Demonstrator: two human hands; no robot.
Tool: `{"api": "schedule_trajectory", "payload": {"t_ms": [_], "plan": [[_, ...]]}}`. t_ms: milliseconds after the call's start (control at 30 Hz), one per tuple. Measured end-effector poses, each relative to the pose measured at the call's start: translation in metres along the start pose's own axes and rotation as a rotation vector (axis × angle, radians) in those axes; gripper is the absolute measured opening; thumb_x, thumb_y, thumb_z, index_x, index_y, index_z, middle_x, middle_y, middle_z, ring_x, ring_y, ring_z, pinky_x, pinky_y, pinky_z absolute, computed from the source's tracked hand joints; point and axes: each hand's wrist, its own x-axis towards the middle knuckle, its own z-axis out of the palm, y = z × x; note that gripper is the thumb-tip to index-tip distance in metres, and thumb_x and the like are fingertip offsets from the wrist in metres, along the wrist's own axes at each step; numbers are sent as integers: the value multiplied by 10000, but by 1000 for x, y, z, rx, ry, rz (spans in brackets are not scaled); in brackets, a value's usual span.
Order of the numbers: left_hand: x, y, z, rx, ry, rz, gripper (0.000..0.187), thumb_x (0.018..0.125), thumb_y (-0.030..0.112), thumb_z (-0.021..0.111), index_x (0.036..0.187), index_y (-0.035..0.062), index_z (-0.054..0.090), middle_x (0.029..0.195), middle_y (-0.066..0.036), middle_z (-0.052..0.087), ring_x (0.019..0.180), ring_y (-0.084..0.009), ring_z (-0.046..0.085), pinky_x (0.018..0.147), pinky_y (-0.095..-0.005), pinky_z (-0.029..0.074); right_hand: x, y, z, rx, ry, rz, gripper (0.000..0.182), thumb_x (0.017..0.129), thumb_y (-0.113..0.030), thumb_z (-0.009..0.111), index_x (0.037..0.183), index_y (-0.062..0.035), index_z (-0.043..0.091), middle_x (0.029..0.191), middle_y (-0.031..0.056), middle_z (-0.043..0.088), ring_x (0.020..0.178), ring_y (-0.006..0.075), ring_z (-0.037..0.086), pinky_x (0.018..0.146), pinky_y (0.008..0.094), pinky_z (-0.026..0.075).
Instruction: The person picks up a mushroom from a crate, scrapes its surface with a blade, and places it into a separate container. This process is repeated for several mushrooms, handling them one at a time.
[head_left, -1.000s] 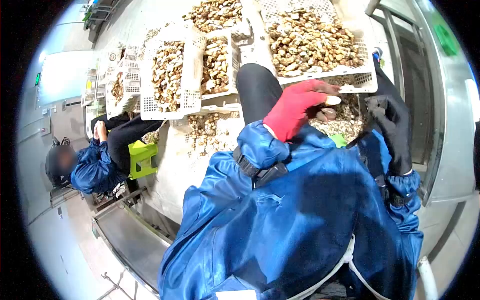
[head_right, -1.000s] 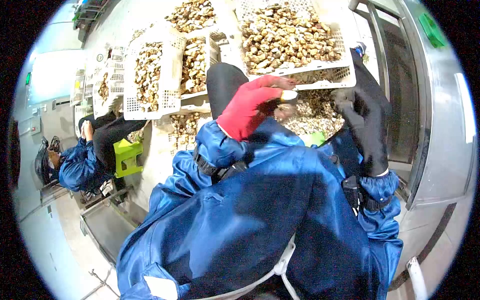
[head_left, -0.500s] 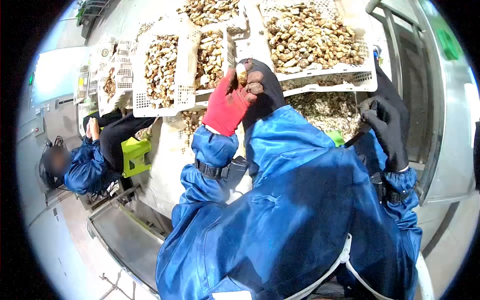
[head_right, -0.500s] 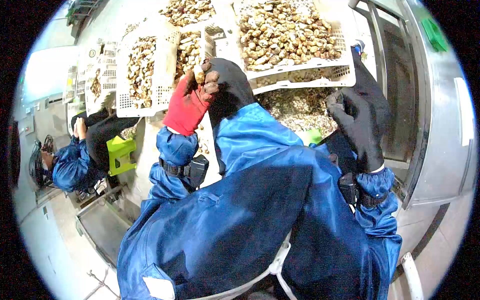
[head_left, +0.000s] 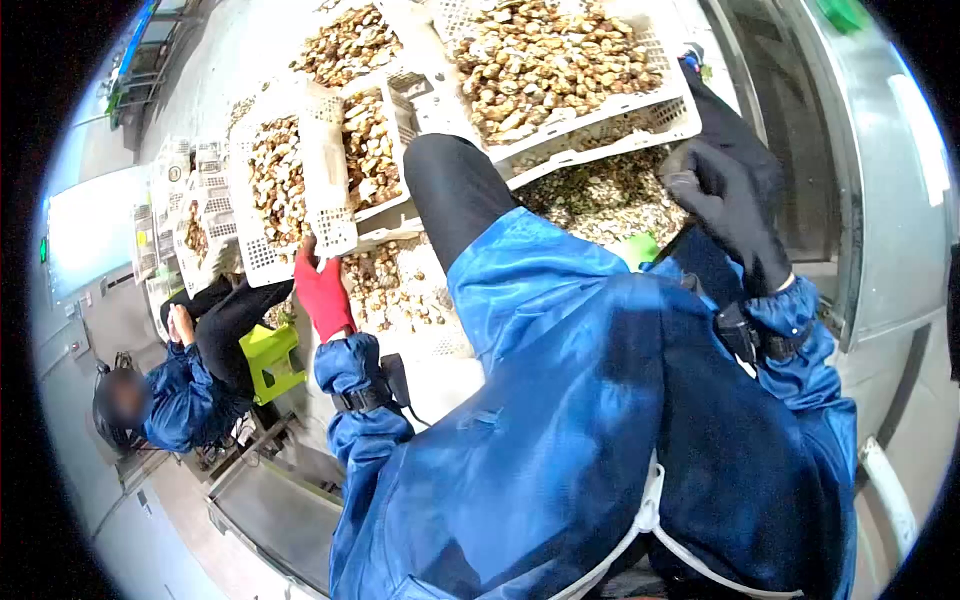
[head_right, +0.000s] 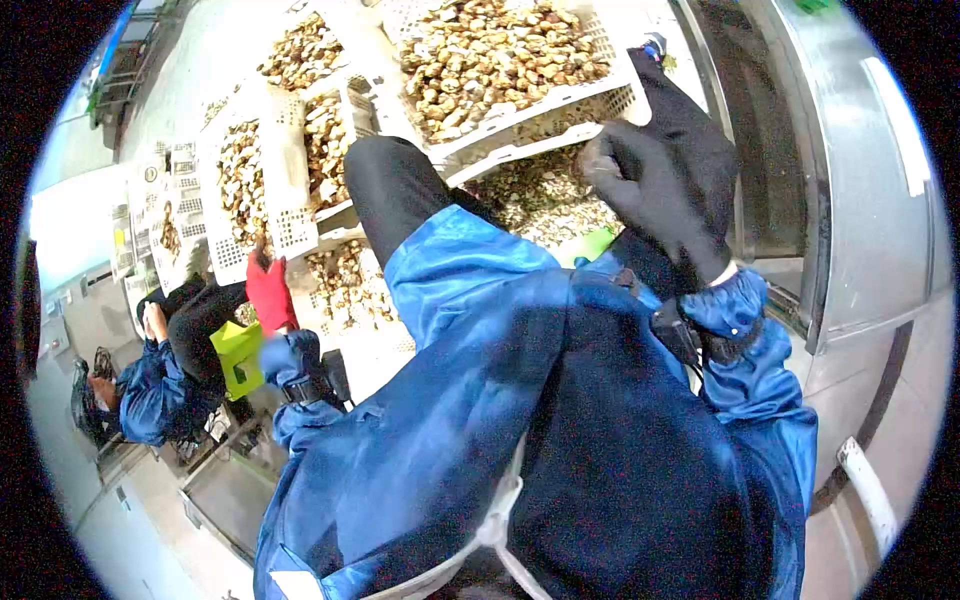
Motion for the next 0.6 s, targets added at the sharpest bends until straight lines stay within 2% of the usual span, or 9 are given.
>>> {"api": "schedule_trajectory", "payload": {"t_ms": [67, 133, 167, 233, 267, 300, 333, 433, 600], "plan": [[8, 67, 16, -352, -73, -46, 365, 778, -22, 509, 1143, -17, 502, 1133, -124, 543, 1030, -197, 520, 885, -278, 412, 3, 0, 9, 107, -5, -6, 129, 791, -108, 557, 769, -13, 473, 687, -5, 460, 644, 71, 431, 597, 230, 389], [18, 124, 42, -380, -234, 94, 323, 793, -19, 498, 1113, 1, 536, 1070, -106, 583, 978, -190, 551, 857, -272, 430, 4, -8, 9, 136, -37, -10, 144, 788, -115, 561, 765, -10, 464, 682, -2, 454, 639, 73, 422, 589, 238, 385], [19, 156, 61, -381, -259, 111, 306, 787, -6, 507, 1086, 28, 566, 1043, -88, 601, 954, -192, 567, 833, -265, 439, 5, -10, 7, 114, -47, -11, 151, 787, -119, 562, 766, -8, 463, 683, 4, 457, 638, 78, 424, 591, 243, 386], [46, 178, 105, -86, -351, 416, 303, 757, 73, 552, 1056, 89, 597, 999, -118, 618, 928, -213, 590, 815, -293, 450, 1, -9, 0, 35, -33, -28, 161, 785, -129, 563, 769, -5, 462, 680, 13, 456, 636, 87, 426, 593, 253, 389], [55, 190, 129, -38, -407, 456, 301, 760, 90, 548, 1056, 102, 595, 938, -123, 631, 887, -245, 599, 791, -322, 457, -2, -8, -3, -25, -13, -43, 164, 784, -135, 561, 771, -5, 462, 676, 17, 452, 635, 92, 426, 593, 258, 390], [64, 197, 154, 81, -496, 467, 275, 755, 134, 560, 1025, 102, 600, 883, -136, 633, 831, -288, 601, 746, -355, 468, -4, -7, -7, -85, 9, -58, 168, 783, -141, 560, 773, -5, 462, 671, 20, 449, 634, 97, 427, 593, 264, 391], [77, 191, 186, 325, -550, 486, 307, 744, 190, 578, 1043, 125, 602, 959, -138, 620, 881, -298, 593, 771, -360, 463, -5, 0, -10, -35, 7, -39, 174, 781, -154, 553, 778, -3, 467, 658, 58, 464, 619, 132, 449, 597, 288, 398], [89, 187, 253, 649, -643, 423, 249, 724, 193, 591, 941, 73, 613, 890, -194, 611, 851, -342, 588, 730, -408, 470, -17, 12, -21, -203, 146, -30, 175, 782, -164, 549, 791, -2, 483, 664, 103, 500, 622, 175, 493, 607, 311, 409], [91, 160, 294, 729, -556, 493, 188, 706, 157, 593, 839, 30, 625, 898, -203, 602, 859, -364, 578, 714, -427, 478, -24, 11, -41, -246, 103, 67, 175, 785, -179, 552, 800, -13, 498, 658, 134, 510, 621, 227, 523, 603, 345, 410]]}}
